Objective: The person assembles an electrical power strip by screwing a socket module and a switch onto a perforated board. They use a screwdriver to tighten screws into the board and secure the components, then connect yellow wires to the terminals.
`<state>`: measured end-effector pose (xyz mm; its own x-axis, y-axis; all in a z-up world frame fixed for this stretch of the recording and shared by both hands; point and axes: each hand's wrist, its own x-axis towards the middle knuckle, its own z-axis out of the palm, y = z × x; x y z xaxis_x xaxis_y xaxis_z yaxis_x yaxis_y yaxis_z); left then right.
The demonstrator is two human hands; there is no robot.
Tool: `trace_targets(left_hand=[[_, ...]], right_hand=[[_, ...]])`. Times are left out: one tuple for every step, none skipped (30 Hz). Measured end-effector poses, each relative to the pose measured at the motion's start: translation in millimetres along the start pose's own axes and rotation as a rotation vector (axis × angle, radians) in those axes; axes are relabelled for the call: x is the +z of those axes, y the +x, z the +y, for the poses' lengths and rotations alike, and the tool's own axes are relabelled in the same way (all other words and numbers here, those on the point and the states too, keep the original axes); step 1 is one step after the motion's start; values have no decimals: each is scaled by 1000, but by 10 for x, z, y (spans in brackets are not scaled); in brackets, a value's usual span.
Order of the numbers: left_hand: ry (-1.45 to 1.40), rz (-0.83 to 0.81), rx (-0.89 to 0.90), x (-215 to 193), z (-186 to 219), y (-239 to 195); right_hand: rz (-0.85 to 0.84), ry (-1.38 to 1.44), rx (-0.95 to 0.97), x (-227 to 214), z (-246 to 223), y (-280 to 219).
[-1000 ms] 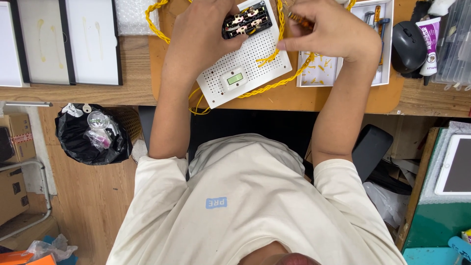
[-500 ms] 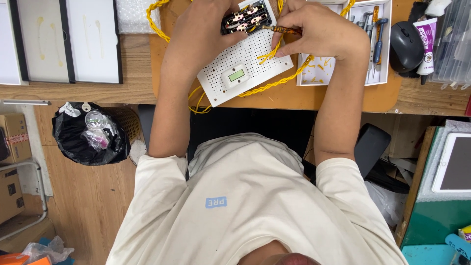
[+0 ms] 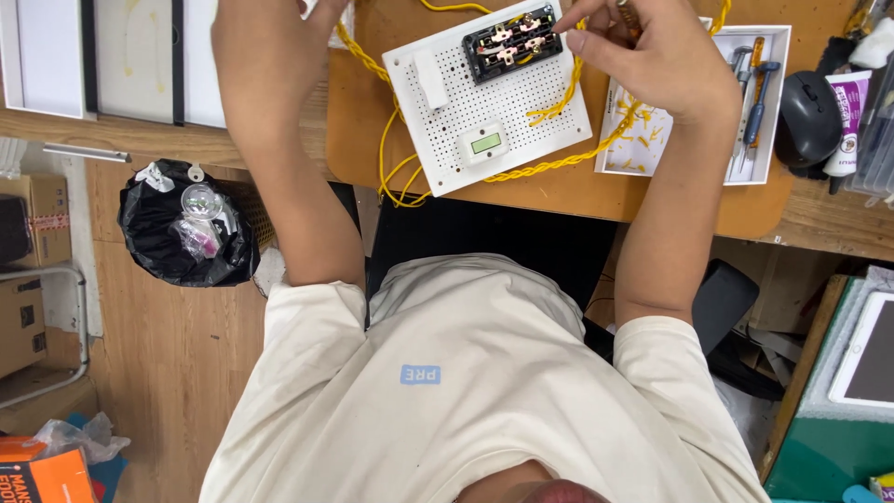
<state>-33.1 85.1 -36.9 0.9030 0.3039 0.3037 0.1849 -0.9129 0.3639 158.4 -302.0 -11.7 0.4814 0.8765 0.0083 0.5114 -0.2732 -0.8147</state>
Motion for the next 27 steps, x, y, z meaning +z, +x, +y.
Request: trace_targets(left_hand=[[1, 7, -5, -10, 57, 20], [-63, -63, -82, -19, 113, 43], [-130, -138, -157, -24, 172, 54], [-131, -134, -162, 2, 199, 49], [-159, -157, -247, 25, 222, 30], [-188, -180, -331, 51, 244, 13], [-187, -182, -342, 27, 188, -43], [-183, -189, -354, 18, 187, -80], [-182, -190, -361, 31, 247, -61], [-180, -191, -367, -3, 264, -69], [-178, -194, -373, -39, 288, -72], [-175, -197, -379, -75, 319, -71], [-172, -199, -383, -124, 352, -68], [-169, -200, -387, -173, 388, -65], [-165, -206, -390, -221, 424, -68], [-161, -212, -394, -277, 466, -80], [-157, -218, -395, -335, 512, -91], [-152, -225, -396, -391, 564, -102], [-149, -231, -393, -435, 619, -119], [-145, -237, -390, -481, 679, -134], [-139, -245, -388, -540, 738, -154], [-132, -254, -386, -595, 765, -211], [-128, -254, -376, -634, 845, -225], [-124, -254, -365, -671, 970, -247], [-123, -256, -352, -750, 1047, -362], [-19, -486, -364, -828, 1125, -479], [96, -714, -378, -922, 1200, -627]], right_hand=[[-5, -4, -6, 8, 6, 12], [33, -34, 38, 16, 14, 26], [70, -63, 84, 30, 22, 26], [64, -65, 81, 33, -7, 37], [59, -81, 30, 46, -36, 44], [53, -97, -21, 60, -61, 52], [42, -92, -21, 126, -27, 63], [129, -122, -35, 189, 8, 73], [222, -158, -54, 227, 43, 91], [217, -160, -56, 304, 82, 127], [298, -321, -171, 383, 122, 159], [373, -477, -291, 458, 163, 188], [371, -478, -294, 470, 68, 221], [290, -522, -300, 481, -24, 252], [209, -563, -304, 504, -115, 272], [208, -561, -303, 506, -120, 282], [184, -630, -261, 510, -126, 285], [161, -699, -219, 510, -129, 285], [164, -699, -215, 510, -104, 283], [168, -679, -231, 504, -79, 279], [172, -654, -246, 513, -56, 273], [176, -650, -242, 537, -32, 278], [185, -632, -256, 521, -4, 291], [194, -614, -270, 494, 26, 302], [206, -617, -263, 477, -13, 318], [190, -591, -253, 456, -51, 329], [176, -560, -247, 463, -96, 332]])
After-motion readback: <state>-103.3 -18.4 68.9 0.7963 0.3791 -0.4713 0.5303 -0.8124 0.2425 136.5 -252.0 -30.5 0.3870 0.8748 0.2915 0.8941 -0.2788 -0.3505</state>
